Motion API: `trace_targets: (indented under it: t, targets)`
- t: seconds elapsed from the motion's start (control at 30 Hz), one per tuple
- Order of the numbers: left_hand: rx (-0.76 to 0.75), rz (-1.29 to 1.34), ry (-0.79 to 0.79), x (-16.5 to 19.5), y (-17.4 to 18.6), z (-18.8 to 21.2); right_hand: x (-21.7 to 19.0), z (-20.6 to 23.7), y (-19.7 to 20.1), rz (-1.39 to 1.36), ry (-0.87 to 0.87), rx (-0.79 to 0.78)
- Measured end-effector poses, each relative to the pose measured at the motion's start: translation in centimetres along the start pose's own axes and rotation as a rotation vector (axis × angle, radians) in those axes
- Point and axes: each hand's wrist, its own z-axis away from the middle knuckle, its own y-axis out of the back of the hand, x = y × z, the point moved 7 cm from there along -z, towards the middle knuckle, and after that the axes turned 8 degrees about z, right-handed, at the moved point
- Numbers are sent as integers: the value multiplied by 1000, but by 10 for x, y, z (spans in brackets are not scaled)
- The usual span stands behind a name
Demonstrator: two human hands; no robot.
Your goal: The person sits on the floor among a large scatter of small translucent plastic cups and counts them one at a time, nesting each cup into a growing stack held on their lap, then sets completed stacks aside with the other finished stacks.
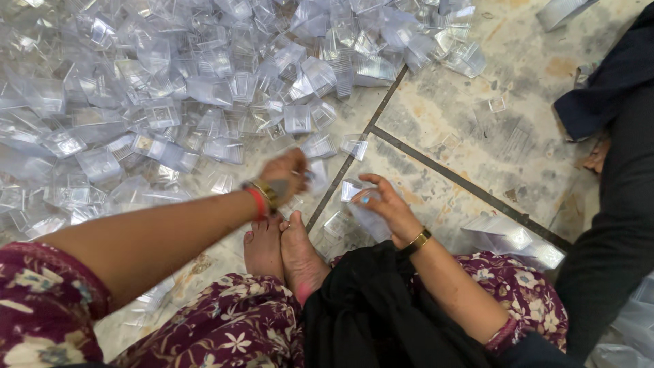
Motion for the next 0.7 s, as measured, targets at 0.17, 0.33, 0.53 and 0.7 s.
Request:
trace_targets:
  t: [0.17, 0.33, 0.53, 0.7]
  targets:
    - [-341, 310, 31, 34, -81, 35, -5, 10, -23, 271, 164, -82]
    - [14, 80, -140, 30, -44, 8, -4, 2, 3, 45, 85, 173]
    - [-366, -513, -189, -20, -72, -51, 4, -3, 21, -77, 6, 286]
    - [-233, -252, -65, -35, -75, -45, 7, -4, 32, 57, 25, 295]
